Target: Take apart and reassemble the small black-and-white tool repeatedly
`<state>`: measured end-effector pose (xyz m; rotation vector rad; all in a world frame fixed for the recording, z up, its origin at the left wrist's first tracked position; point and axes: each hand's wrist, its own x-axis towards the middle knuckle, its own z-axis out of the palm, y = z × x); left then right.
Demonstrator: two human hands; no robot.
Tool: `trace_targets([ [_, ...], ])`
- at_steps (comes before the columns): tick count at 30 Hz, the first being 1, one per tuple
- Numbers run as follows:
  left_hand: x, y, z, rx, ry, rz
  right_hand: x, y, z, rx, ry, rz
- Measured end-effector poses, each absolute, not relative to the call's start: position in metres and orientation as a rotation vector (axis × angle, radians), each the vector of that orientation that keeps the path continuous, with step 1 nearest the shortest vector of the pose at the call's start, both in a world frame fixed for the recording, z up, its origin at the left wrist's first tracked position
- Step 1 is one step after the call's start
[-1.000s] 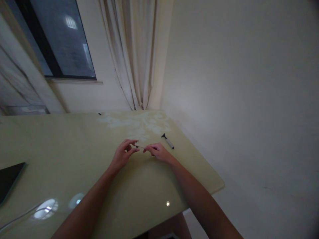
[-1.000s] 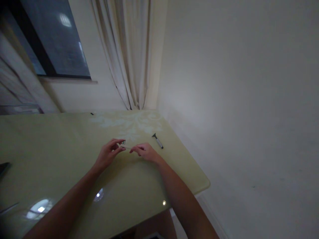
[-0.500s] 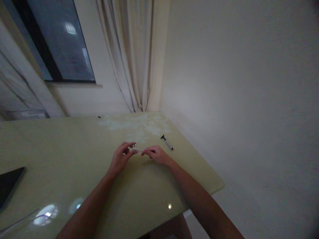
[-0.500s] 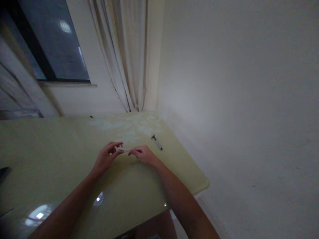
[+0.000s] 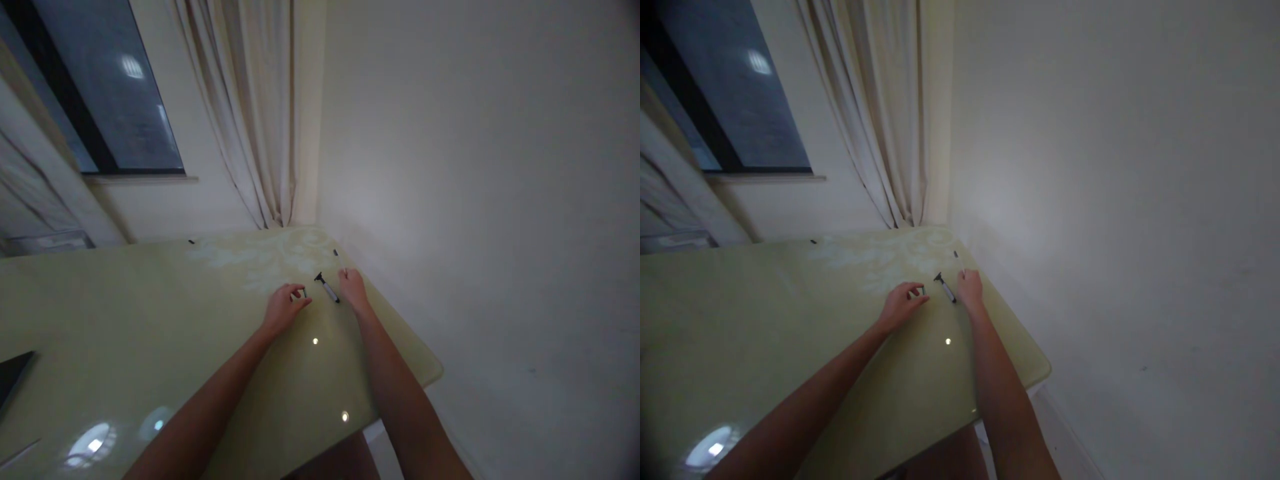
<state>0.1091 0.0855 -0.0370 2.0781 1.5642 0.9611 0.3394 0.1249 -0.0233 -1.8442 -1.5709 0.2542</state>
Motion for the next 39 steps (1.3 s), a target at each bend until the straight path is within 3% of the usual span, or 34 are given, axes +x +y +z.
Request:
trace_targets([
  [14, 0.130, 0.102, -0.046, 2.136, 1.874, 0.682, 0.339, 0.109, -0.028, -2.167, -1.635, 0.087],
  [29, 0.127, 0.099, -0.041, 2.154, 1.790, 0.709, 0.334, 0.103, -0.023, -2.132, -1.533, 0.007],
  [39, 0.125, 0.103, -0.043, 2.133, 1.792, 0.738, 0.306, 0.099, -0.019, -2.052, -1.818, 0.114],
])
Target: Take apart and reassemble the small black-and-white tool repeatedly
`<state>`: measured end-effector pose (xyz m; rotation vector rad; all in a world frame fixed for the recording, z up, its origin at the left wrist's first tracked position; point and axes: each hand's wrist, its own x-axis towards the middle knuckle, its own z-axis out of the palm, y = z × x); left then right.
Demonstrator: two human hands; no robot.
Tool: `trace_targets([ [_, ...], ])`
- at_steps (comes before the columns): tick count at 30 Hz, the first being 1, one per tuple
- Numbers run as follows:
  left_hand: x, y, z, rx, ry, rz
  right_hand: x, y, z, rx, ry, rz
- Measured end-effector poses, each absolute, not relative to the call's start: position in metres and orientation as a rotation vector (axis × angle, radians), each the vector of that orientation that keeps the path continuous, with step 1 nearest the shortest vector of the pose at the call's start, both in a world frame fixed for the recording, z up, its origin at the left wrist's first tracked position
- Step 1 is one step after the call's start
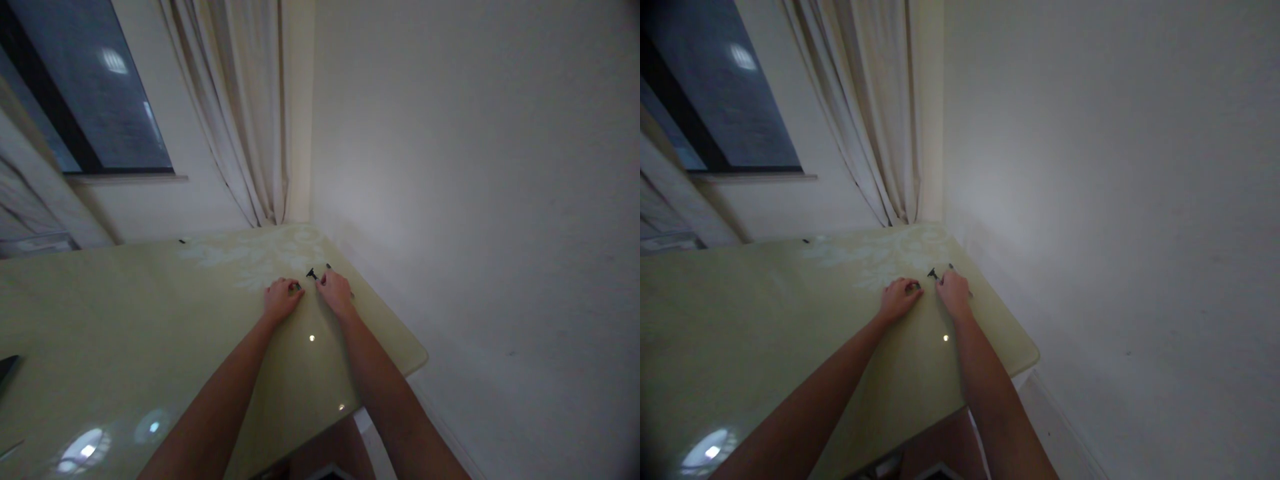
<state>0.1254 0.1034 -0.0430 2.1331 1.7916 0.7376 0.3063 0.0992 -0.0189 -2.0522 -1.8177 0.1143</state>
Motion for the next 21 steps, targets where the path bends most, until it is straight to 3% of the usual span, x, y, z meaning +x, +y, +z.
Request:
trace_targets([
  [14, 0.124, 0.105, -0.045, 2.122, 1.795, 0.735, 0.316, 0.098, -0.009, -2.085, -1.550, 0.000],
  [21, 0.125, 0.103, -0.041, 2.128, 1.779, 0.731, 0.310, 0.097, -0.014, -2.082, -1.699, 0.062],
])
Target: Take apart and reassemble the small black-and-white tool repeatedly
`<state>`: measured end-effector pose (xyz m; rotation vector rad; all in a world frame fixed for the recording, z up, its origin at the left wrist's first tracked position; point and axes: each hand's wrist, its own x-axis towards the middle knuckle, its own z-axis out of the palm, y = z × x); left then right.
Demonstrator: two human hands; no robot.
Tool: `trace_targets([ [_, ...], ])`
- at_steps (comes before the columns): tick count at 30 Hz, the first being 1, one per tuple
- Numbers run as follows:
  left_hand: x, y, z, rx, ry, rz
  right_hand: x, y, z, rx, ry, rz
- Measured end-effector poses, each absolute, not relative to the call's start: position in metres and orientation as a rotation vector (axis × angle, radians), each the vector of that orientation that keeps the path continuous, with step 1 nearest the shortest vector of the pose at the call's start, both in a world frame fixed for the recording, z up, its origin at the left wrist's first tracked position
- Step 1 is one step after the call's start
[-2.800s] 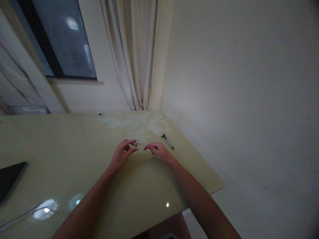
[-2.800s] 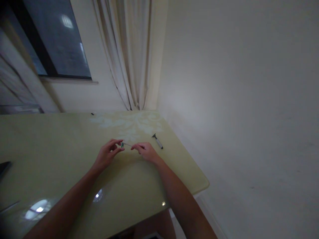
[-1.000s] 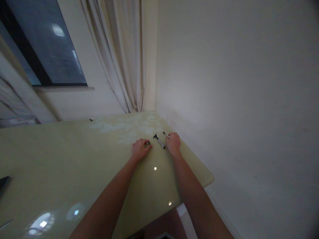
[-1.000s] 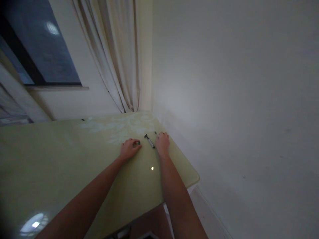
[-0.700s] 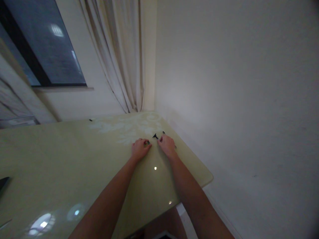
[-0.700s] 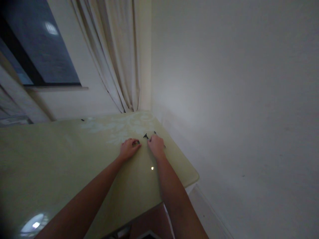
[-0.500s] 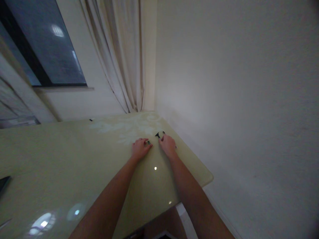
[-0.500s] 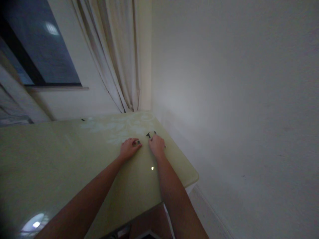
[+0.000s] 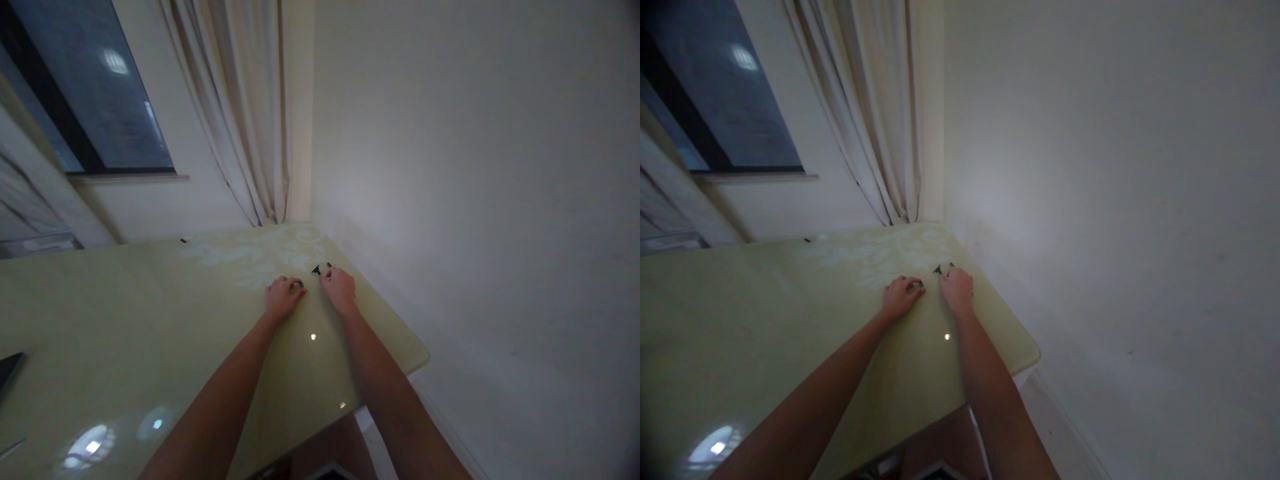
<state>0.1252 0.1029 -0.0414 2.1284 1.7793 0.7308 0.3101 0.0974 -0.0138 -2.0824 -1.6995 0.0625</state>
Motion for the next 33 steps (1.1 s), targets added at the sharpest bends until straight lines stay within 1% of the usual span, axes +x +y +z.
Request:
trace_targets([
  [10, 0.126, 0.103, -0.043, 2.084, 1.740, 0.825, 0.305, 0.099, -0.020, -2.063, -1.746, 0.040],
  [13, 0.114, 0.097, -0.040, 2.086, 1.672, 0.866, 0.305, 0.098, -0.021, -2.052, -1.748, 0.037],
  [15, 0.091, 0.088, -0.036, 2.108, 1.630, 0.876, 0.305, 0.098, -0.022, -2.044, -1.756, 0.039],
  [18, 0.029, 0.072, -0.033, 2.122, 1.660, 0.883, 0.304, 0.099, -0.025, -2.017, -1.771, 0.039],
  [19, 0.004, 0.066, -0.033, 2.101, 1.729, 0.888, 0.304, 0.100, -0.027, -2.003, -1.778, 0.043],
  [22, -0.064, 0.051, -0.036, 1.930, 2.142, 0.853, 0.303, 0.103, -0.030, -1.961, -1.810, 0.062],
  [24, -0.092, 0.044, -0.038, 1.800, 2.266, 0.835, 0.303, 0.103, -0.030, -1.925, -1.836, 0.075],
  [29, -0.096, 0.043, -0.036, 1.757, 2.262, 0.833, 0.292, 0.096, -0.030, -1.680, -1.858, 0.179],
  [33, -0.088, 0.051, -0.034, 1.772, 2.236, 0.740, 0.257, 0.084, -0.033, -1.416, -1.862, 0.339],
])
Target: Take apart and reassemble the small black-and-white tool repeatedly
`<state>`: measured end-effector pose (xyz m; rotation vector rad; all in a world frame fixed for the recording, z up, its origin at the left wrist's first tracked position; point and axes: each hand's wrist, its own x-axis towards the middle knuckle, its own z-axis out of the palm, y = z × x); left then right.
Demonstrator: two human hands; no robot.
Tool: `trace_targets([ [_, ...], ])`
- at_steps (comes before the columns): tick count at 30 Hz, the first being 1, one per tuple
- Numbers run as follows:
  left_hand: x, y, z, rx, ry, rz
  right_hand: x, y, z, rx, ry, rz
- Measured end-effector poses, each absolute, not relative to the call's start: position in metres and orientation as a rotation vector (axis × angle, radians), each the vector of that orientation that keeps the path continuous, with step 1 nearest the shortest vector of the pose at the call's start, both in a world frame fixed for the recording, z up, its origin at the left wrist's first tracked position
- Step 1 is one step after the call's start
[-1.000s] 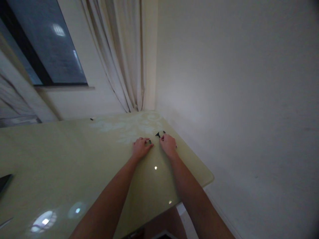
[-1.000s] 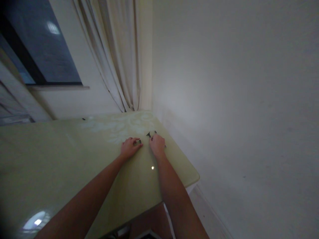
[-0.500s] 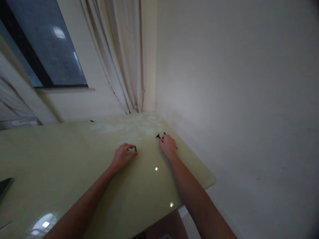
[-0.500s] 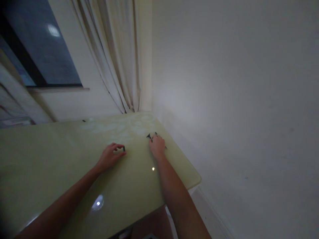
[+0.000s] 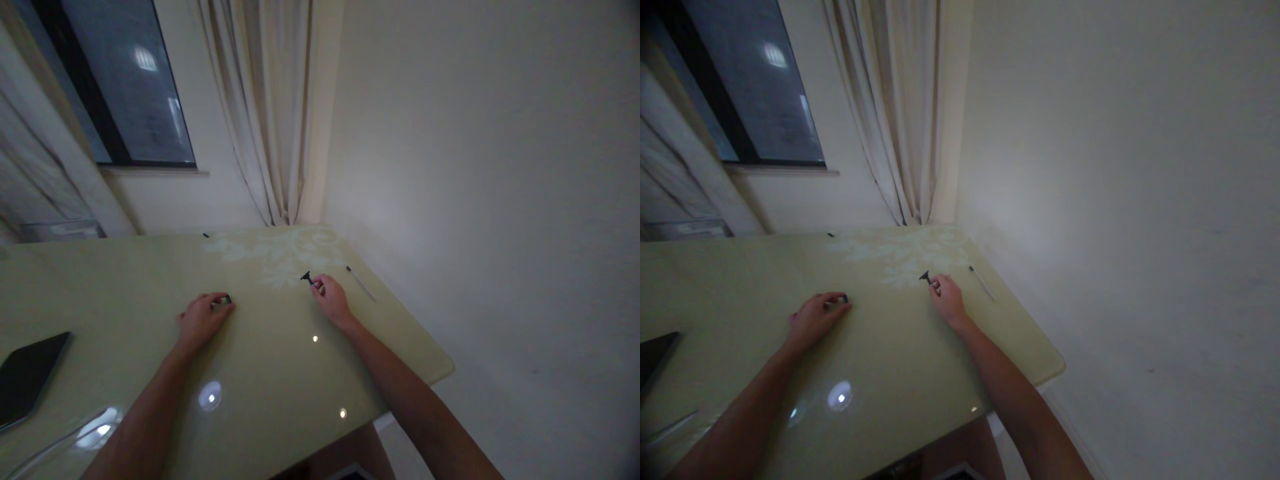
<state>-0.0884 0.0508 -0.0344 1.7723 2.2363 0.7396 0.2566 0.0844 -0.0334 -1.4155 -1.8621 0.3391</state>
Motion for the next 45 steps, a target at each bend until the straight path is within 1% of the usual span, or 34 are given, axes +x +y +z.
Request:
trace_targets([
  [4, -0.095, 0.056, -0.036, 1.796, 2.228, 0.666, 0.195, 0.082, -0.033, -1.338, -1.978, 0.436],
  [10, -0.105, 0.056, -0.036, 1.796, 2.138, 0.629, 0.105, 0.089, -0.031, -1.532, -1.941, 0.450],
  [15, -0.109, 0.055, -0.037, 1.815, 2.116, 0.641, 0.086, 0.088, -0.032, -1.613, -1.975, 0.425],
  [19, -0.110, 0.056, -0.036, 1.800, 2.110, 0.652, 0.136, 0.098, -0.019, -1.656, -1.932, 0.314],
  [23, -0.106, 0.054, -0.033, 1.754, 2.138, 0.672, 0.242, 0.110, -0.006, -1.876, -1.877, 0.000],
  [25, -0.098, 0.051, -0.030, 1.736, 2.208, 0.734, 0.298, 0.110, -0.006, -1.982, -1.796, -0.105],
  [28, -0.076, 0.043, -0.026, 1.844, 2.273, 0.838, 0.357, 0.104, -0.012, -2.057, -1.703, -0.037],
  [31, -0.045, 0.035, -0.025, 1.980, 2.195, 0.736, 0.373, 0.097, -0.019, -2.000, -1.764, 0.070],
  [33, -0.028, 0.031, -0.026, 2.005, 2.191, 0.585, 0.358, 0.096, -0.021, -1.919, -1.834, 0.122],
  [36, -0.015, 0.027, -0.029, 2.102, 2.214, 0.435, 0.305, 0.098, -0.023, -1.755, -1.941, 0.205],
  [41, -0.017, 0.023, -0.030, 2.205, 2.213, 0.384, 0.197, 0.098, -0.030, -1.558, -2.048, 0.312],
  [45, -0.016, 0.021, -0.027, 2.210, 2.193, 0.364, 0.154, 0.094, -0.040, -1.580, -2.021, 0.366],
])
